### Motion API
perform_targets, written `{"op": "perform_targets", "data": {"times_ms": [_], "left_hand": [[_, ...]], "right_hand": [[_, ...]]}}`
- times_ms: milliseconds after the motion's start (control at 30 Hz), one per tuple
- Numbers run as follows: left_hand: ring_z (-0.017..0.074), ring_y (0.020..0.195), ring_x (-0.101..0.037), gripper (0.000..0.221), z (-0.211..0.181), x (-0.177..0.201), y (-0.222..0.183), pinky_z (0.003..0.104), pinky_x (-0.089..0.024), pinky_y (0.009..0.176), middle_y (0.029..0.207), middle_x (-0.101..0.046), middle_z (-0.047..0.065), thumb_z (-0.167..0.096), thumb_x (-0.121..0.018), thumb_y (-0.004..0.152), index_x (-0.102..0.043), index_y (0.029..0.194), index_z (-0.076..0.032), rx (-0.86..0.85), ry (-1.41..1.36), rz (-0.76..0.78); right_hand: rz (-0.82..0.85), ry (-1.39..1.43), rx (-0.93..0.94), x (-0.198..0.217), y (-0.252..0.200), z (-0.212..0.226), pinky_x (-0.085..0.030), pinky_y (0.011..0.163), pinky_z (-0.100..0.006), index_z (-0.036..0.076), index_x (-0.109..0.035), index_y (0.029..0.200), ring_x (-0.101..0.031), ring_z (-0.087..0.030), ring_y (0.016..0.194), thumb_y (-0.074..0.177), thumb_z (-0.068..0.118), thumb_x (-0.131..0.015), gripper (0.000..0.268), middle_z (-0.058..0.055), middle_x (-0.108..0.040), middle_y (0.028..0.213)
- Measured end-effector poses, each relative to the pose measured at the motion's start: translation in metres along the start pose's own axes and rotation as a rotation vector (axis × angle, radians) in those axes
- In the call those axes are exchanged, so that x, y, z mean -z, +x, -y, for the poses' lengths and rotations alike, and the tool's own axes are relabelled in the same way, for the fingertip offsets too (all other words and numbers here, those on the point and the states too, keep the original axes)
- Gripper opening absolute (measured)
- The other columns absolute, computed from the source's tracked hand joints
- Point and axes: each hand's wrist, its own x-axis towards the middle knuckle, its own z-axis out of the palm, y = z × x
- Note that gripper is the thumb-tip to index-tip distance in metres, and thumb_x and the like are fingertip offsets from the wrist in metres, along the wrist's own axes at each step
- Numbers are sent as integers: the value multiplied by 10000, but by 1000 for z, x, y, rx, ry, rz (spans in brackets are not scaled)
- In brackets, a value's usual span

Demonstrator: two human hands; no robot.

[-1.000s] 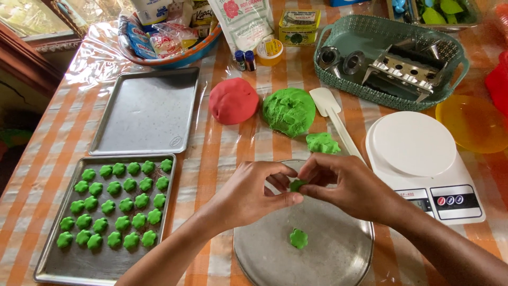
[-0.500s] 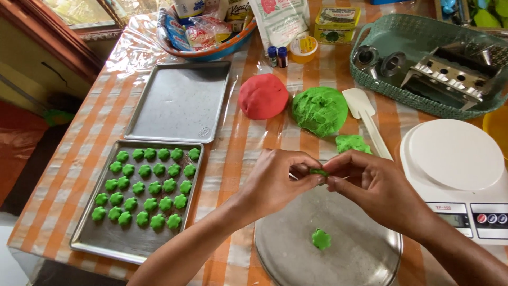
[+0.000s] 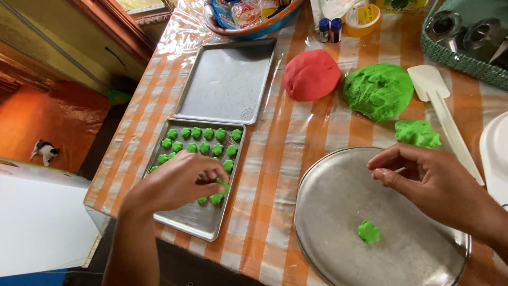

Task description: Rolling out green dough and using a metal mold to cut out small star-shaped portions before placing them on a baking tray.

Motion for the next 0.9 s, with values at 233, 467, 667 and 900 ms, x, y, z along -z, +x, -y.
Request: {"op": "perform_targets", "data": {"times_ms": [233,467,667,900], "left_hand": [[116,716,-766,134,53,-30,-15,251,-505,607,849,-843,-22,-210,-781,909,-808,1038,-192,92,-16,121],[101,745,-787,235,56,-42,-6,238,-574,648,920,-861,-1,-165,-782,897,-830,1124,-205,185,-10,206],[91,615,-746,271,45,-37,-4,226,-578,580,883,-845,31,-156,-794,900,-818,1162,-218,307,-30,225],[95,564,-773,343,42,-30,-4,231,-635,573,959,-859,63,-181,-769,913,-794,1250,-237,325,-11,194]], "right_hand": [[17,5,-1,-5,1,-1,-614,823,-305,57,-876,1020,-828,-175,900,884,107,-774,177,-78,-899,930],[34,-43,-33,-8,2,0,-606,812,-295,74,-885,1019,-822,-155,904,889,138,-783,177,-54,-901,951],[33,-28,0,-8,5,-6,-600,817,-277,74,-895,988,-809,-138,885,884,137,-783,166,-33,-891,940],[41,-67,-36,-5,2,0,-629,880,-272,109,-894,1014,-851,-125,966,892,150,-765,182,-16,-917,990]]}}
